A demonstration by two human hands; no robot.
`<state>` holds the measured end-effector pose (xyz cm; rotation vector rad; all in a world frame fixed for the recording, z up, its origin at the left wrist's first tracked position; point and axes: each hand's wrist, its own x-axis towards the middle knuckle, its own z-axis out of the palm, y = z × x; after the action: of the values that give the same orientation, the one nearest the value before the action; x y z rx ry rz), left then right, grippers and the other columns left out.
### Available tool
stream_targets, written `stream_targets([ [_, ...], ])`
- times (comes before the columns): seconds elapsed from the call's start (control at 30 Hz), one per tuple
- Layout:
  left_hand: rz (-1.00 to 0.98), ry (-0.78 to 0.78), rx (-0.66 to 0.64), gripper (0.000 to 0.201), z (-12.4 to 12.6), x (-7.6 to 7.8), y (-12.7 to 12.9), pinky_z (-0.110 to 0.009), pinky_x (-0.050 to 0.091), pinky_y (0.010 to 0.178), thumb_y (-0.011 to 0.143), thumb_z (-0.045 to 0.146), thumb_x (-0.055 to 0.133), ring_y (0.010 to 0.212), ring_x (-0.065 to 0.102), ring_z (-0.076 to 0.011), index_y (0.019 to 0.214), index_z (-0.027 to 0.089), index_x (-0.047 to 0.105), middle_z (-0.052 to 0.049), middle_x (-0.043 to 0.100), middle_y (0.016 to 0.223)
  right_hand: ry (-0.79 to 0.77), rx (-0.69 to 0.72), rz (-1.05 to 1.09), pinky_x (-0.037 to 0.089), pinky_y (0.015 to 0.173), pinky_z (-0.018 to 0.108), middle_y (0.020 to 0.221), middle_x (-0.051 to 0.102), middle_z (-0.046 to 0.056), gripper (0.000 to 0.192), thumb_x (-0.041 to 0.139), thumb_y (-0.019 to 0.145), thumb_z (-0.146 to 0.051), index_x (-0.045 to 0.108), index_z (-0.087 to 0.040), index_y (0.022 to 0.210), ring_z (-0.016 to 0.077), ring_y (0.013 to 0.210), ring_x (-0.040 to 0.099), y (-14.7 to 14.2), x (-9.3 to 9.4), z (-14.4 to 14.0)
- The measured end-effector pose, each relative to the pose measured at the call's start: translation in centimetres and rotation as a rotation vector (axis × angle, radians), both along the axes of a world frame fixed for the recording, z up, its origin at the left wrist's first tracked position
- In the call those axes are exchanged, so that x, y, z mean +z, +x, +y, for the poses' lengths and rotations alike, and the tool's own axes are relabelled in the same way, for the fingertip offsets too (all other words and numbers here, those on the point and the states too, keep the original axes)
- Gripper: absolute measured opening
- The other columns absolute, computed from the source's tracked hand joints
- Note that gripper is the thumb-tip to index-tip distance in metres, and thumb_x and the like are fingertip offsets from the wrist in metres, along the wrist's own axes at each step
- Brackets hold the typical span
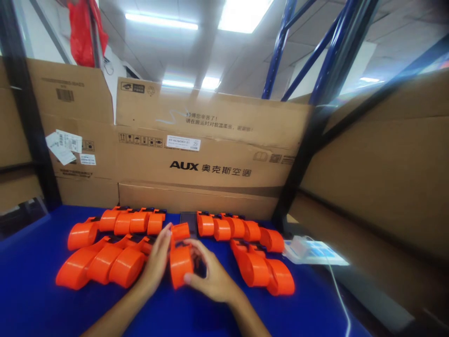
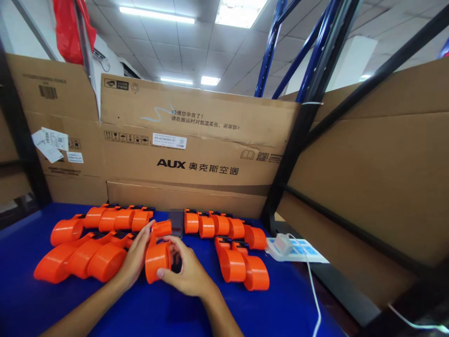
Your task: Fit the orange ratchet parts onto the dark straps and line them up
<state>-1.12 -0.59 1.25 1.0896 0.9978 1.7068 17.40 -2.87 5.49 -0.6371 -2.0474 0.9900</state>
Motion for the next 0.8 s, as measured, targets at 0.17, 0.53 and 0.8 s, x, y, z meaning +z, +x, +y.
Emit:
stream_targets([
  [0.17, 0.798, 0.357, -0.149, 0.084, -3.1, 2.8, -1.1, -0.052, 0.034, 0.113, 0.078, 0.043, 0.072, 0.141, 0.036, -0.034, 0.151, 0.029, 0.032, -0.01, 0.037, 0.156, 0.057, -0.132, 0.133, 0.046, 0.096, 0.04, 0.13, 0.058, 0.012, 0.063, 0.059, 0.091, -0.05, 0.039, -0.023, 0.145, 0.0274, 0.114, 0.057, 0.3, -0.2, 0.7],
  [0.53, 1.518, 0.388, -0.068, 0.074, 4.3, 10.3, -7.4, -0.052, 0.036, 0.102, 0.072, 0.048, 0.074, 0.121, 0.051, -0.0363, 0.139, 0.027, 0.049, -0.012, 0.058, 0.133, 0.057, -0.347, 0.171, 0.047, 0.081, 0.032, 0.105, 0.067, 0.006, 0.044, 0.05, 0.098, -0.043, 0.048, -0.024, 0.137, 0.0189, 0.09, 0.061, 0.1, -0.7, 1.6],
  [0.8, 1.654, 0.155, -0.185, 0.087, 9.1, 7.4, -7.7, -0.047, 0.031, 0.103, 0.067, 0.056, 0.073, 0.12, 0.054, -0.0391, 0.142, 0.022, 0.045, -0.017, 0.062, 0.129, 0.0, -0.399, 0.207, 0.049, 0.077, 0.031, 0.098, 0.068, 0.006, 0.04, 0.047, 0.099, -0.046, 0.057, -0.021, 0.127, 0.0185, 0.082, 0.062, 0.6, -0.8, 1.8],
])
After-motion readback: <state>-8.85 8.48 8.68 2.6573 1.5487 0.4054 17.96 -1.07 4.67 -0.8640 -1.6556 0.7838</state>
